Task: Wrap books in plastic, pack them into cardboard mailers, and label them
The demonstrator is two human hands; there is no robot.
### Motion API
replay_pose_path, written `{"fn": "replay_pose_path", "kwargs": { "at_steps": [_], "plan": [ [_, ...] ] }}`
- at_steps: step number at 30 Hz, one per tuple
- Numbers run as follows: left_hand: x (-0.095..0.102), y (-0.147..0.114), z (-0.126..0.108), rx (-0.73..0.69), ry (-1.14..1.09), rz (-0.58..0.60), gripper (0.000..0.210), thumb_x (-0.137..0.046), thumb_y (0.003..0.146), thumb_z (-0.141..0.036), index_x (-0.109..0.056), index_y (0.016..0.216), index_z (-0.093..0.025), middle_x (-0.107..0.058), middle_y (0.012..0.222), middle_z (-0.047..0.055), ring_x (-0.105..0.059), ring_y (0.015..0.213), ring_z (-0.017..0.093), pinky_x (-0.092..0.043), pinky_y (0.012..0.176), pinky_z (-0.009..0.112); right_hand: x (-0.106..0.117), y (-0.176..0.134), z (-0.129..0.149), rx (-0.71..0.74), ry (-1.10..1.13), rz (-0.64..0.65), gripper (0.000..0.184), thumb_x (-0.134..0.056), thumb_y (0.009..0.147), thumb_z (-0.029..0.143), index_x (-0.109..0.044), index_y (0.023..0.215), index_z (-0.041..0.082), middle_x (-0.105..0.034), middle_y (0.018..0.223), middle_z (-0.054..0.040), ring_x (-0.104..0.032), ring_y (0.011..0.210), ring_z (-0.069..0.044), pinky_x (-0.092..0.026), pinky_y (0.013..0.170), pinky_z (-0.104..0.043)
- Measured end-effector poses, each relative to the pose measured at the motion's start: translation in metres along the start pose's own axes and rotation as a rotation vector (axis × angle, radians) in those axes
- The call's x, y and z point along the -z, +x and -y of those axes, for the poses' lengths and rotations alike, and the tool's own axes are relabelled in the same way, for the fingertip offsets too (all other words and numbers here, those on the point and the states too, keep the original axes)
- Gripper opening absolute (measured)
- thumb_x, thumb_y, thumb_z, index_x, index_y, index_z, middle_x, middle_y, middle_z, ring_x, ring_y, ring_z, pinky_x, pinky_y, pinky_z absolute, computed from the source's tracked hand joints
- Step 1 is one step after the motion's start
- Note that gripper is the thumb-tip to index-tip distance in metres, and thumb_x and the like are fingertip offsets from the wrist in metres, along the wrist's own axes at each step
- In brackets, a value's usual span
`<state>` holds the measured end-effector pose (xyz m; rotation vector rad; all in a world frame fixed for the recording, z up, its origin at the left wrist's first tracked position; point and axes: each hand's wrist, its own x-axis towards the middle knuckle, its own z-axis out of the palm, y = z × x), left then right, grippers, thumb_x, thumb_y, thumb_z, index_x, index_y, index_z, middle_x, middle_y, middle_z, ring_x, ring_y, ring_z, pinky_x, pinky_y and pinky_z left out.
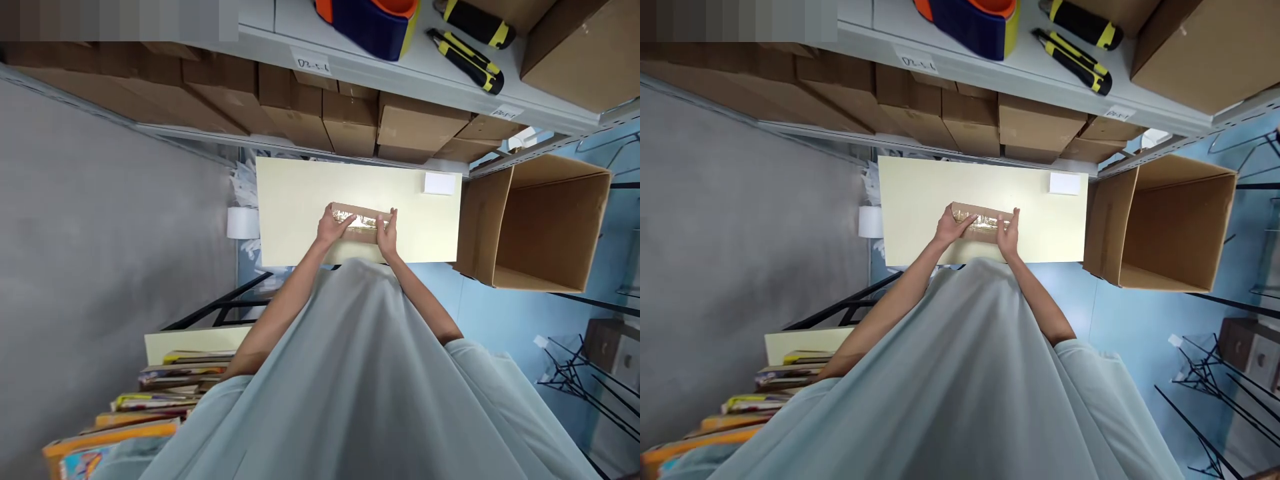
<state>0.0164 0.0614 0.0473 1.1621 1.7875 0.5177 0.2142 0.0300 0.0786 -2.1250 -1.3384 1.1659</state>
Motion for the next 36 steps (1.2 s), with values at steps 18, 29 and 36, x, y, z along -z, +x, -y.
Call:
{"fn": "replay_pose_path", "kwargs": {
  "at_steps": [18, 29, 36],
  "plan": [
    [0.004, -0.032, -0.013, -0.077, 0.173, -0.155, 0.105, -0.073, 0.094, -0.066, -0.033, 0.17, -0.005, -0.036, 0.176, 0.031, -0.031, 0.168, 0.04, -0.028, 0.138, 0.054, 0.017, -0.013, -0.014, -0.119, 0.019, -0.02, 0.109, -0.031, 0.107, 0.08, -0.003, 0.177, 0.001, -0.009, 0.187, -0.0215, -0.012, 0.175, -0.027, -0.019, 0.141, -0.042],
    [-0.003, -0.036, -0.014, -0.025, 0.146, -0.07, 0.074, -0.058, 0.103, -0.044, -0.04, 0.165, -0.008, -0.059, 0.159, 0.025, -0.057, 0.149, 0.034, -0.044, 0.128, 0.049, 0.01, -0.02, -0.012, -0.011, -0.206, 0.119, 0.089, -0.039, 0.112, 0.05, -0.012, 0.173, -0.008, -0.019, 0.183, -0.0295, -0.019, 0.172, -0.034, -0.026, 0.138, -0.045],
    [0.013, -0.046, -0.026, -0.157, 0.193, -0.115, 0.052, -0.071, 0.093, -0.042, -0.071, 0.138, -0.016, -0.07, 0.134, 0.02, -0.061, 0.136, 0.037, -0.05, 0.12, 0.054, 0.049, -0.024, -0.039, 0.157, -0.193, -0.088, 0.062, -0.055, 0.108, 0.047, -0.056, 0.159, 0.012, -0.063, 0.128, -0.0208, -0.064, 0.119, -0.035, -0.057, 0.109, -0.053]
  ]
}}
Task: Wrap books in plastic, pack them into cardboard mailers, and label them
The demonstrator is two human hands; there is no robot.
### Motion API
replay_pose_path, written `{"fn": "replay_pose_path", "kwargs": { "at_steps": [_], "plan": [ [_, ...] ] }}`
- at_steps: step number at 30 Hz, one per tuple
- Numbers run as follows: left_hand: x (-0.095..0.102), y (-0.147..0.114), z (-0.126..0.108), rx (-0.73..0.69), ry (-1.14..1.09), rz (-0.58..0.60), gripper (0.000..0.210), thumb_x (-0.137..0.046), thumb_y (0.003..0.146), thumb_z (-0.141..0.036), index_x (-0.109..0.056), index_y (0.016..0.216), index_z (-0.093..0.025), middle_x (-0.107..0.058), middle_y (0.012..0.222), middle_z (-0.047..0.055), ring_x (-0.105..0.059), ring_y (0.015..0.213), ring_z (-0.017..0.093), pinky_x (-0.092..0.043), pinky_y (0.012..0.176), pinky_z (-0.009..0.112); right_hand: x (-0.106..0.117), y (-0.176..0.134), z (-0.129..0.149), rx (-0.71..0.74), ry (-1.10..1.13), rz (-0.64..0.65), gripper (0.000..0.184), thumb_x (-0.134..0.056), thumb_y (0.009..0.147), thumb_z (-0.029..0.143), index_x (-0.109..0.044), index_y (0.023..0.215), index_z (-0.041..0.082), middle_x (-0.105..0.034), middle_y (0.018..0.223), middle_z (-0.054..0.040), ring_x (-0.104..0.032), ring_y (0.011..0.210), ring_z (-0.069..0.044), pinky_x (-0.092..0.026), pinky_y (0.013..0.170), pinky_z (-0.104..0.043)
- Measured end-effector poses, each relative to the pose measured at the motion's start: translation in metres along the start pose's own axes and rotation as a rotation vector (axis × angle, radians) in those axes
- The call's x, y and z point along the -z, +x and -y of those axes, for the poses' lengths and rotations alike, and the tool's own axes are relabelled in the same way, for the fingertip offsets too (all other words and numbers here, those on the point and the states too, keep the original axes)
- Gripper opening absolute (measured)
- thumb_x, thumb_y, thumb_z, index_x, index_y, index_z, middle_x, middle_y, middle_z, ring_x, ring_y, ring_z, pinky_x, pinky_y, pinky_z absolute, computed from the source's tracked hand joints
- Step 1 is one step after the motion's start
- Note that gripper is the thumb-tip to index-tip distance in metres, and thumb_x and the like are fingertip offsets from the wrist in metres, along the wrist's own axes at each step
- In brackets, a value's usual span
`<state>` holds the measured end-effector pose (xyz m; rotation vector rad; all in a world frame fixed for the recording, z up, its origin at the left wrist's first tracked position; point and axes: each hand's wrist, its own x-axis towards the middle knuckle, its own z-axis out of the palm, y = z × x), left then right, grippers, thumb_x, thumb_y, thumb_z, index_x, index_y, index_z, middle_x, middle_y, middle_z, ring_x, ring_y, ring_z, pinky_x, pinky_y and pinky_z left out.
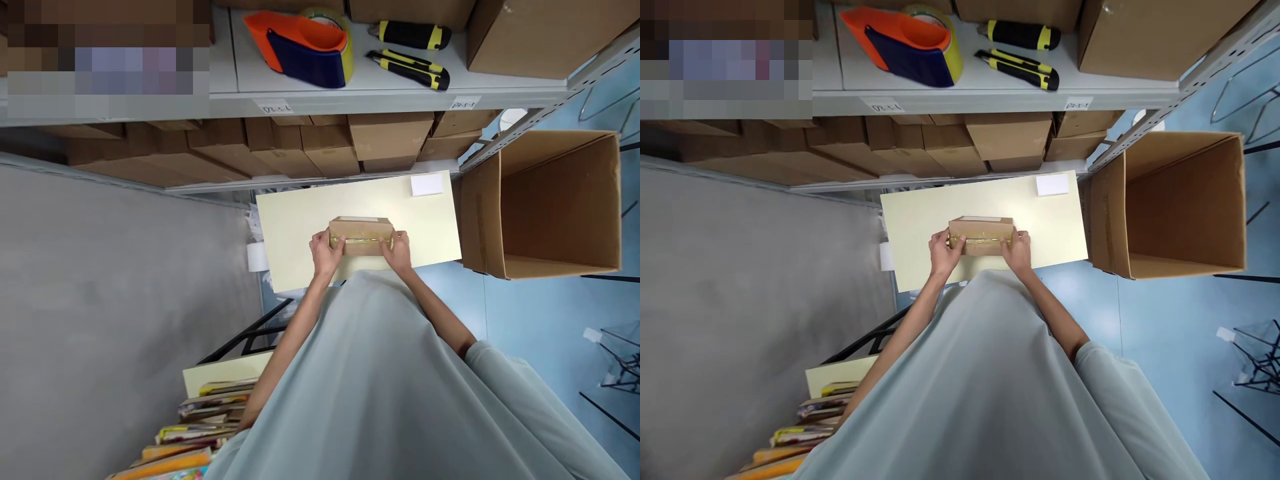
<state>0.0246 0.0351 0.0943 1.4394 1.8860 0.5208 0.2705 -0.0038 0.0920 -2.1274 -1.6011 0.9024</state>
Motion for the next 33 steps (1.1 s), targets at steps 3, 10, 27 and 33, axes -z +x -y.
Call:
{"fn": "replay_pose_path", "kwargs": {
  "at_steps": [3, 10, 27, 33],
  "plan": [
    [-0.006, -0.008, -0.009, -0.032, -0.177, 0.057, 0.052, -0.072, 0.093, -0.042, -0.07, 0.14, -0.019, -0.069, 0.138, 0.017, -0.071, 0.119, 0.03, -0.061, 0.106, 0.046, 0.021, -0.004, -0.024, 0.044, 0.062, -0.057, 0.061, -0.059, 0.107, 0.05, -0.056, 0.161, 0.022, -0.062, 0.128, -0.0154, -0.068, 0.097, -0.026, -0.065, 0.091, -0.045],
    [-0.051, -0.041, -0.013, 0.223, -0.492, 0.201, 0.047, -0.074, 0.097, -0.049, -0.068, 0.13, -0.017, -0.076, 0.138, 0.018, -0.074, 0.126, 0.029, -0.061, 0.109, 0.046, 0.042, -0.019, -0.071, -0.027, 0.175, 0.018, 0.065, -0.06, 0.103, 0.07, -0.068, 0.151, 0.027, -0.068, 0.13, -0.0134, -0.077, 0.095, -0.025, -0.071, 0.088, -0.046],
    [-0.096, -0.054, 0.027, 0.205, -0.55, 0.172, 0.061, -0.075, 0.096, -0.052, -0.067, 0.145, -0.017, -0.069, 0.154, 0.017, -0.065, 0.144, 0.034, -0.048, 0.128, 0.053, 0.024, -0.001, -0.117, -0.04, 0.419, 0.173, 0.075, -0.055, 0.101, 0.081, -0.071, 0.149, 0.026, -0.072, 0.14, -0.0157, -0.078, 0.119, -0.032, -0.073, 0.093, -0.049],
    [-0.091, -0.057, 0.026, 0.182, -0.514, 0.12, 0.055, -0.071, 0.098, -0.049, -0.068, 0.143, -0.017, -0.071, 0.151, 0.015, -0.067, 0.142, 0.033, -0.048, 0.127, 0.052, 0.025, -0.005, -0.112, 0.024, 0.427, 0.161, 0.066, -0.051, 0.106, 0.073, -0.068, 0.154, 0.031, -0.071, 0.145, -0.012, -0.076, 0.123, -0.03, -0.074, 0.093, -0.046]
  ]
}}
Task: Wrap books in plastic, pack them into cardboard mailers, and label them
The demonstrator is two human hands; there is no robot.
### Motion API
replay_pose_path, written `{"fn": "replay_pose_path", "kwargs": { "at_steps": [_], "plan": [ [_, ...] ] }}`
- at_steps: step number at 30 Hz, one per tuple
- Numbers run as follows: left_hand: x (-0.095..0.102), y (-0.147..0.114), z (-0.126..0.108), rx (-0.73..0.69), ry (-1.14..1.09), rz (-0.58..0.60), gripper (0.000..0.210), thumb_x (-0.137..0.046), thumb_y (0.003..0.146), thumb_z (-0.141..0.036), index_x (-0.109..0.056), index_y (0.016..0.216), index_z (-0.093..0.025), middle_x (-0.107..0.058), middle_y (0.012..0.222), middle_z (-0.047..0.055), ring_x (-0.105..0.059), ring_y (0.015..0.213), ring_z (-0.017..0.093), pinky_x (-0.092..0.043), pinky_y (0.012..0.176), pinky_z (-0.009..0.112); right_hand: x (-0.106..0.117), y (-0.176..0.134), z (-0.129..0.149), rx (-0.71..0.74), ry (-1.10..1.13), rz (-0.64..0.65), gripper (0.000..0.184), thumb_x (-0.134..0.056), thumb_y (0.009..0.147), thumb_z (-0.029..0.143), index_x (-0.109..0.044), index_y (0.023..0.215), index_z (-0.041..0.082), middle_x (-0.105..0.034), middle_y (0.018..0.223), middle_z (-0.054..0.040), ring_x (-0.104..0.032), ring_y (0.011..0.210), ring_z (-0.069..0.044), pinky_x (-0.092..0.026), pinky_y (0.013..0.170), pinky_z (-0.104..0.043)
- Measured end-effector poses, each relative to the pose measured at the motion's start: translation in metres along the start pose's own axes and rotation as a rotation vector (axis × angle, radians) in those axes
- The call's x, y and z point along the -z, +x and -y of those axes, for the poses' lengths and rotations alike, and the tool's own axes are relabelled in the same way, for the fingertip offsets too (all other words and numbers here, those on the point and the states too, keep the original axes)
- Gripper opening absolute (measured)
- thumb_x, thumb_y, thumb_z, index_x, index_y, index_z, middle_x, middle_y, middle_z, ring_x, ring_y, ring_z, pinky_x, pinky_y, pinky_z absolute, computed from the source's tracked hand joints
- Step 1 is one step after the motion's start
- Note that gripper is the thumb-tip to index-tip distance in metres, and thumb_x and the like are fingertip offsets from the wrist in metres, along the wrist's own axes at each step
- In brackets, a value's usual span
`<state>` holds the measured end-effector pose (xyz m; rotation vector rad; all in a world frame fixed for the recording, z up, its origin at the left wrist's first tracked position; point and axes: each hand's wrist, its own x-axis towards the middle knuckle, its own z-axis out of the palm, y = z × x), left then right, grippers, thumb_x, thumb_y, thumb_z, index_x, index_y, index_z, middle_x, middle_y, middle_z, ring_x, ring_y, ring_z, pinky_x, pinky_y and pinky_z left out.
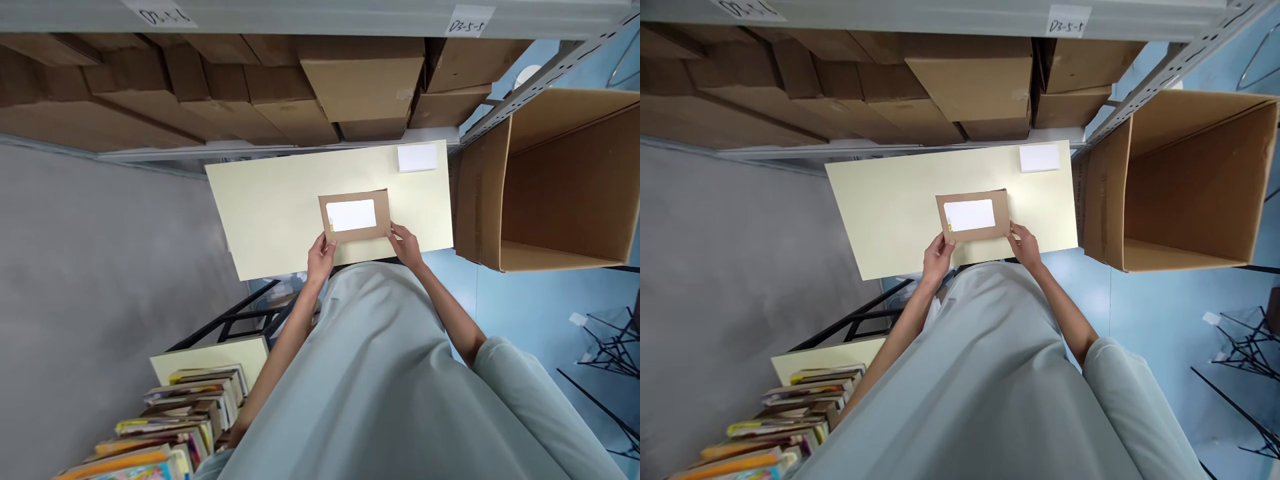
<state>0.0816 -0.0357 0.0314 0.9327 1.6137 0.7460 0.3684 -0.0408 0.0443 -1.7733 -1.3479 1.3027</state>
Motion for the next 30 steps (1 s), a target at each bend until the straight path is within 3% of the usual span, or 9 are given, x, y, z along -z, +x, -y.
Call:
{"fn": "replay_pose_path", "kwargs": {
  "at_steps": [4, 7, 10, 12, 15, 19, 24, 30],
  "plan": [
    [0.003, 0.001, 0.001, 0.059, 0.064, -0.002, 0.054, -0.071, 0.098, -0.049, -0.068, 0.141, -0.018, -0.072, 0.148, 0.017, -0.068, 0.139, 0.033, -0.05, 0.125, 0.054, -0.004, -0.001, -0.001, -0.014, 0.013, 0.025, 0.067, -0.052, 0.105, 0.074, -0.069, 0.152, 0.029, -0.072, 0.144, -0.0136, -0.076, 0.121, -0.031, -0.073, 0.092, -0.049],
    [0.005, 0.004, -0.008, 0.052, 0.168, -0.081, 0.064, -0.073, 0.097, -0.052, -0.062, 0.151, -0.019, -0.062, 0.16, 0.02, -0.061, 0.148, 0.036, -0.049, 0.125, 0.055, 0.0, 0.003, -0.002, -0.034, 0.049, -0.017, 0.071, -0.054, 0.102, 0.077, -0.071, 0.148, 0.025, -0.071, 0.145, -0.0162, -0.076, 0.122, -0.033, -0.072, 0.095, -0.051],
    [0.004, 0.009, -0.031, -0.083, 0.305, -0.168, 0.069, -0.069, 0.1, -0.054, -0.056, 0.158, -0.021, -0.051, 0.17, 0.02, -0.05, 0.158, 0.034, -0.044, 0.13, 0.053, 0.016, 0.011, -0.003, -0.045, 0.067, -0.112, 0.072, -0.053, 0.102, 0.078, -0.072, 0.144, 0.023, -0.071, 0.146, -0.0173, -0.075, 0.124, -0.034, -0.07, 0.099, -0.052],
    [-0.001, 0.014, -0.053, -0.219, 0.374, -0.156, 0.064, -0.066, 0.102, -0.055, -0.057, 0.157, -0.022, -0.049, 0.172, 0.018, -0.042, 0.163, 0.033, -0.036, 0.135, 0.052, 0.031, 0.017, -0.003, -0.043, 0.055, -0.166, 0.072, -0.051, 0.102, 0.079, -0.073, 0.142, 0.023, -0.073, 0.143, -0.017, -0.075, 0.124, -0.033, -0.069, 0.101, -0.052],
    [-0.02, 0.025, -0.086, -0.358, 0.425, -0.072, 0.058, -0.062, 0.105, -0.055, -0.061, 0.153, -0.023, -0.045, 0.175, 0.017, -0.035, 0.167, 0.033, -0.026, 0.14, 0.053, 0.054, 0.028, -0.002, -0.032, 0.021, -0.218, 0.07, -0.05, 0.103, 0.08, -0.075, 0.138, 0.024, -0.074, 0.142, -0.016, -0.075, 0.124, -0.032, -0.068, 0.102, -0.052],
    [-0.057, 0.042, -0.118, -0.397, 0.446, 0.066, 0.057, -0.062, 0.105, -0.057, -0.061, 0.152, -0.025, -0.042, 0.177, 0.016, -0.035, 0.167, 0.037, -0.024, 0.139, 0.061, 0.079, 0.043, 0.001, -0.015, -0.002, -0.26, 0.07, -0.051, 0.103, 0.08, -0.076, 0.136, 0.023, -0.074, 0.143, -0.0158, -0.075, 0.125, -0.031, -0.067, 0.104, -0.051],
    [-0.1, 0.058, -0.141, -0.439, 0.48, 0.19, 0.053, -0.062, 0.105, -0.049, -0.062, 0.152, -0.023, -0.043, 0.177, 0.016, -0.037, 0.166, 0.036, -0.031, 0.137, 0.056, 0.098, 0.058, 0.006, 0.022, -0.001, -0.284, 0.072, -0.05, 0.104, 0.08, -0.077, 0.135, 0.022, -0.074, 0.142, -0.0164, -0.074, 0.126, -0.031, -0.066, 0.106, -0.049],
    [-0.126, 0.069, -0.153, -0.474, 0.514, 0.256, 0.05, -0.058, 0.107, -0.038, -0.062, 0.153, -0.021, -0.044, 0.176, 0.014, -0.038, 0.166, 0.032, -0.032, 0.137, 0.055, 0.109, 0.072, 0.013, 0.04, 0.001, -0.284, 0.071, -0.049, 0.105, 0.079, -0.077, 0.134, 0.021, -0.074, 0.142, -0.0171, -0.074, 0.127, -0.031, -0.065, 0.109, -0.049]
  ]
}}
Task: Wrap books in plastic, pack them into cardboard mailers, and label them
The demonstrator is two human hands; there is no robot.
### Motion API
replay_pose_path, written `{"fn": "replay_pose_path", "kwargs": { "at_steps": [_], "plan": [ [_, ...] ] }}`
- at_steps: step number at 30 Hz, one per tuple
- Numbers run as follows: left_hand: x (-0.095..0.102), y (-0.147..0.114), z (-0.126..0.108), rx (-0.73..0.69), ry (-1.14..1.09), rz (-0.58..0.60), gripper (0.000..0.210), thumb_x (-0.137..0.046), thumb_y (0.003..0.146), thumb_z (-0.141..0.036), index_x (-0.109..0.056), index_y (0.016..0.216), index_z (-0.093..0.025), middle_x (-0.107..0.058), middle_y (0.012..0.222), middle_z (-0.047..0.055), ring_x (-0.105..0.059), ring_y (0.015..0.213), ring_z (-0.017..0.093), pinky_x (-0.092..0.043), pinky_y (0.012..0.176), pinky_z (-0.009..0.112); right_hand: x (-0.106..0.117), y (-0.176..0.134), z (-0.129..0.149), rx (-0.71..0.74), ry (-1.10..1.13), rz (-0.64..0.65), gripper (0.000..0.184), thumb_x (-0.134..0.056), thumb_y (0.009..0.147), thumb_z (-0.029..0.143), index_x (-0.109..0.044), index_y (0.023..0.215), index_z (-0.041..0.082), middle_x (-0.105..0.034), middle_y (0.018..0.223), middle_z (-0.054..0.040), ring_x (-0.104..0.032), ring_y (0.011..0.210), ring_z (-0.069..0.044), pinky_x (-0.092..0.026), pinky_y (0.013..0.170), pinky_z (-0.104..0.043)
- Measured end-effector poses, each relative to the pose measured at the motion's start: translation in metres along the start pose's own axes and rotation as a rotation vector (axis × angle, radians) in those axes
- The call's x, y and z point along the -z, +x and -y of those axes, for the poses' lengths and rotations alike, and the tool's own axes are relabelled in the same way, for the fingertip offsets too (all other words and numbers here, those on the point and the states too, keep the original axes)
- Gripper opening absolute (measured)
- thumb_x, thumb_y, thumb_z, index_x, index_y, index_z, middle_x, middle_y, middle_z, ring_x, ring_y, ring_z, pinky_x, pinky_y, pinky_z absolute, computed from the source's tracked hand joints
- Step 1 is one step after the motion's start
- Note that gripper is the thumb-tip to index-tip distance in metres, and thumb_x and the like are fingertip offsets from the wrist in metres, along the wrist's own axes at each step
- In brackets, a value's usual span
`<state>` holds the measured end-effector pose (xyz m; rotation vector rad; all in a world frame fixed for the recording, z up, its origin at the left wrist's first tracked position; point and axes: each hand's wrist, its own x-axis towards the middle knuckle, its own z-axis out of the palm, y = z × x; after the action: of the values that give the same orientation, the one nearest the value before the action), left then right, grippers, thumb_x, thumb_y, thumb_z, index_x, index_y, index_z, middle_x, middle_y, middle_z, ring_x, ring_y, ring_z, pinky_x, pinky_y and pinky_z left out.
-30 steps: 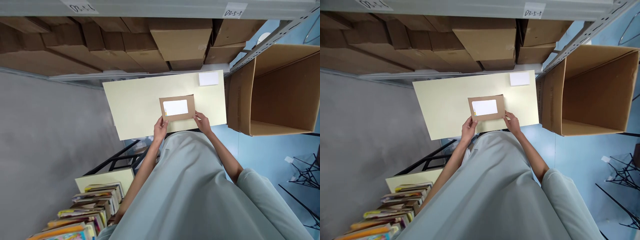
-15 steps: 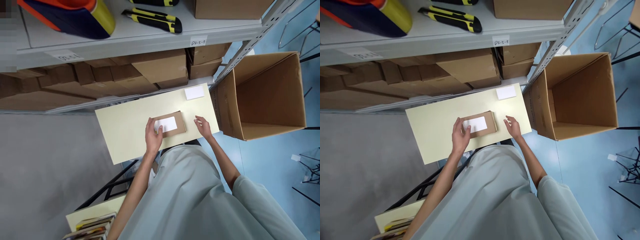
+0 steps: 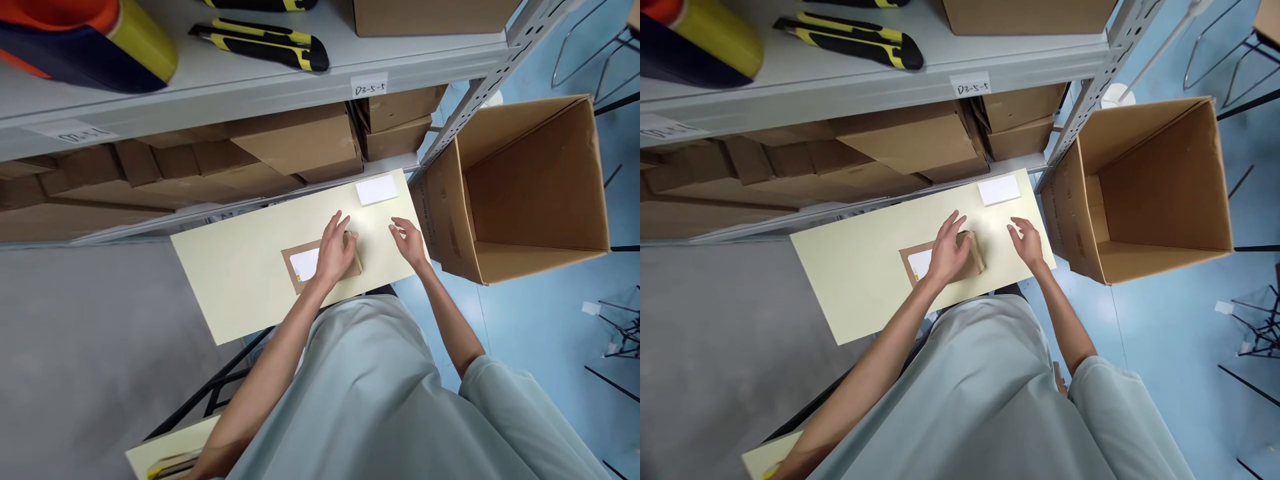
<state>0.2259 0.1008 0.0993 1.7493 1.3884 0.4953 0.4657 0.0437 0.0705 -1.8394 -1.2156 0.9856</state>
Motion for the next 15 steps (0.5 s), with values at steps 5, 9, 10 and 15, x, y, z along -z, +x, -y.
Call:
{"fn": "replay_pose_path", "kwargs": {
  "at_steps": [5, 9, 10, 15],
  "plan": [
    [-0.008, 0.013, 0.0, 0.004, -0.025, 0.024, 0.048, -0.058, 0.106, -0.034, -0.063, 0.152, -0.021, -0.05, 0.173, 0.014, -0.041, 0.164, 0.032, -0.032, 0.137, 0.055, -0.001, 0.012, 0.0, 0.003, -0.019, 0.003, 0.068, -0.048, 0.106, 0.079, -0.077, 0.135, 0.024, -0.074, 0.142, -0.015, -0.073, 0.129, -0.031, -0.064, 0.109, -0.049],
    [-0.017, 0.025, 0.001, 0.003, -0.038, 0.046, 0.048, -0.058, 0.107, -0.034, -0.063, 0.152, -0.02, -0.05, 0.172, 0.014, -0.042, 0.163, 0.031, -0.032, 0.138, 0.053, -0.004, 0.025, -0.002, 0.006, -0.048, 0.0, 0.068, -0.047, 0.106, 0.079, -0.076, 0.136, 0.025, -0.074, 0.143, -0.0146, -0.073, 0.13, -0.032, -0.064, 0.109, -0.049],
    [-0.019, 0.028, 0.001, 0.003, -0.044, 0.051, 0.048, -0.058, 0.106, -0.033, -0.064, 0.152, -0.02, -0.051, 0.172, 0.014, -0.042, 0.163, 0.031, -0.031, 0.138, 0.053, -0.004, 0.028, -0.001, 0.01, -0.058, 0.002, 0.068, -0.047, 0.106, 0.079, -0.076, 0.136, 0.025, -0.074, 0.143, -0.0147, -0.072, 0.13, -0.032, -0.064, 0.109, -0.049],
    [-0.033, 0.047, 0.003, -0.002, -0.101, 0.063, 0.047, -0.062, 0.104, -0.033, -0.065, 0.15, -0.021, -0.052, 0.171, 0.013, -0.043, 0.163, 0.032, -0.028, 0.139, 0.052, -0.007, 0.046, 0.002, 0.043, -0.127, 0.033, 0.068, -0.041, 0.109, 0.076, -0.073, 0.143, 0.026, -0.072, 0.145, -0.0149, -0.071, 0.131, -0.032, -0.062, 0.111, -0.049]
  ]
}}
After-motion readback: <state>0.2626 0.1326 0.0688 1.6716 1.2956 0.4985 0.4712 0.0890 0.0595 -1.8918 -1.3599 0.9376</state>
